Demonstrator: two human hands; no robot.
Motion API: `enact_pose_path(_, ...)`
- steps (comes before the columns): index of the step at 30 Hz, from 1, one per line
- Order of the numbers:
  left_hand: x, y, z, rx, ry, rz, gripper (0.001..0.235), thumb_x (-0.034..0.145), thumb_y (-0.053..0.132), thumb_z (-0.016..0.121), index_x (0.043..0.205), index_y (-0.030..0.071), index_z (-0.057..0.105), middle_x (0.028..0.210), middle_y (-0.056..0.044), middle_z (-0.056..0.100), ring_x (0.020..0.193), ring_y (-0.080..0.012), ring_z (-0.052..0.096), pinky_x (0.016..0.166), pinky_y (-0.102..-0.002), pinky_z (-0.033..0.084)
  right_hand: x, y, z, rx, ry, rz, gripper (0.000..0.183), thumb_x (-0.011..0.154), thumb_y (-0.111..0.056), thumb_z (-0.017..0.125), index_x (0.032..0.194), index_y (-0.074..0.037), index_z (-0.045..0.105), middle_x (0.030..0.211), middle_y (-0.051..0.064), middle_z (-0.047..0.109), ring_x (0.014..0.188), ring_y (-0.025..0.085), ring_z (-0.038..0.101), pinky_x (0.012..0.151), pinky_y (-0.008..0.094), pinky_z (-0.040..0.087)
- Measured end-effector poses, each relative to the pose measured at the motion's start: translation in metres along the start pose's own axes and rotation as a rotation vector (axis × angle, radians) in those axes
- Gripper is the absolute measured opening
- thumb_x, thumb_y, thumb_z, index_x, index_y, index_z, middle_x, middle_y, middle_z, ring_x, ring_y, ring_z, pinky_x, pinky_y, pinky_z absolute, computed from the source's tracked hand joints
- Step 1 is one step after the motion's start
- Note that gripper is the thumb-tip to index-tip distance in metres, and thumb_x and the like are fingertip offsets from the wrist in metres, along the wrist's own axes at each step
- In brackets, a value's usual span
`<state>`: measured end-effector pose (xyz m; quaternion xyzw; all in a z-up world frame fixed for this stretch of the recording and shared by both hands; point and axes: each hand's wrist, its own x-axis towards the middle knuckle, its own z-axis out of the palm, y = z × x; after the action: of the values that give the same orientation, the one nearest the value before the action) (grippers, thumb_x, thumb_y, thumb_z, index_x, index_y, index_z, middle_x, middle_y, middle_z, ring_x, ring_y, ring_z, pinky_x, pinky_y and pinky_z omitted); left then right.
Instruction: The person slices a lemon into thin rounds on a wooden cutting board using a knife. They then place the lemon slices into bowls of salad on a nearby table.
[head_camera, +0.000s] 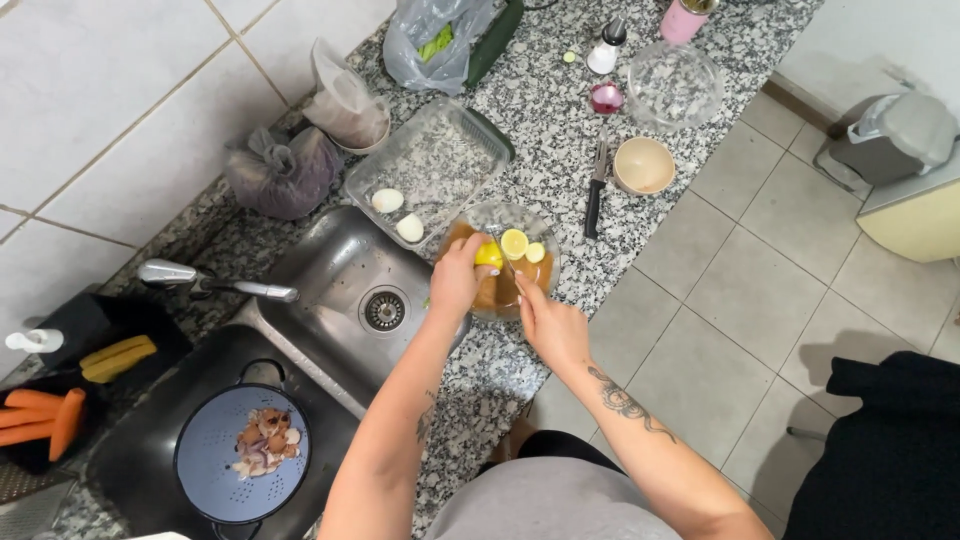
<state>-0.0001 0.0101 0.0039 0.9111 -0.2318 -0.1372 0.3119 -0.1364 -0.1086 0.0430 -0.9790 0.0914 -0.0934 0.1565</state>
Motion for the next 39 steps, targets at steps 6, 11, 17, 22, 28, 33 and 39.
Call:
enact_pose_path(6,0.005,-0.010,0.008,0.035,-0.012,0.012,0.044,0.081,0.027,0.067,0.119,0.028,0.047,0.111,-0.010,0.056,0.096,-0.0386,0.063,0.084,-0.048,0.054,0.001,-0.001,0.009,-0.029,0.009,-0.013,0.030,0.090,-0.026,0.045,0.120,-0.025,0.052,0.054,0.011,0.063,0.052,0.033,0.066,0.053,0.046,0.054)
enact_pose_path(11,0.004,-0.009,0.006,0.007,-0.009,0.013,0.042,0.081,0.028,0.067,0.118,0.025,0.046,0.111,-0.012,0.056,0.095,-0.0397,0.064,0.084,-0.048,0.053,0.005,0.000,0.012,-0.082,-0.050,0.008,0.033,0.090,-0.028,0.045,0.122,-0.029,0.051,0.056,0.010,0.064,0.053,0.034,0.066,0.054,0.046,0.054)
enact_pose_path(17,0.004,-0.006,0.001,-0.030,-0.014,0.009,0.041,0.081,0.026,0.067,0.115,0.018,0.047,0.112,-0.016,0.056,0.096,-0.0414,0.063,0.086,-0.049,0.052,0.021,0.004,0.025,-0.045,-0.105,0.022,0.034,0.091,-0.028,0.044,0.124,-0.029,0.051,0.057,0.010,0.065,0.056,0.035,0.066,0.056,0.047,0.054)
enact_pose_path(22,0.008,-0.011,0.006,-0.012,-0.031,-0.019,0.041,0.080,0.028,0.068,0.114,0.020,0.047,0.114,-0.013,0.056,0.094,-0.0385,0.064,0.084,-0.047,0.053,0.035,0.003,0.033,0.034,-0.081,0.010,0.032,0.091,-0.024,0.045,0.122,-0.024,0.053,0.058,0.013,0.065,0.057,0.038,0.066,0.055,0.047,0.053)
enact_pose_path(28,0.004,-0.007,0.002,-0.025,-0.024,-0.029,0.040,0.079,0.028,0.068,0.112,0.017,0.048,0.114,-0.013,0.056,0.094,-0.0387,0.064,0.084,-0.047,0.053,0.013,0.002,0.022,0.017,-0.149,0.033,0.036,0.091,-0.028,0.044,0.127,-0.028,0.049,0.055,0.016,0.063,0.057,0.038,0.066,0.055,0.049,0.052)
enact_pose_path(33,0.009,-0.007,-0.002,-0.009,-0.027,-0.017,0.040,0.080,0.027,0.068,0.113,0.017,0.049,0.113,-0.013,0.057,0.096,-0.0394,0.063,0.086,-0.048,0.052,0.033,0.000,0.030,0.055,-0.116,0.006,0.035,0.091,-0.022,0.046,0.126,-0.022,0.050,0.058,0.017,0.065,0.057,0.038,0.066,0.057,0.047,0.053)
enact_pose_path(39,0.012,-0.013,0.006,-0.043,0.005,-0.033,0.037,0.080,0.027,0.068,0.111,0.017,0.051,0.110,-0.012,0.058,0.095,-0.0363,0.065,0.084,-0.046,0.053,0.017,0.005,0.038,0.106,-0.180,0.048,0.033,0.092,-0.025,0.046,0.125,-0.024,0.051,0.059,0.014,0.065,0.059,0.037,0.067,0.057,0.047,0.053)
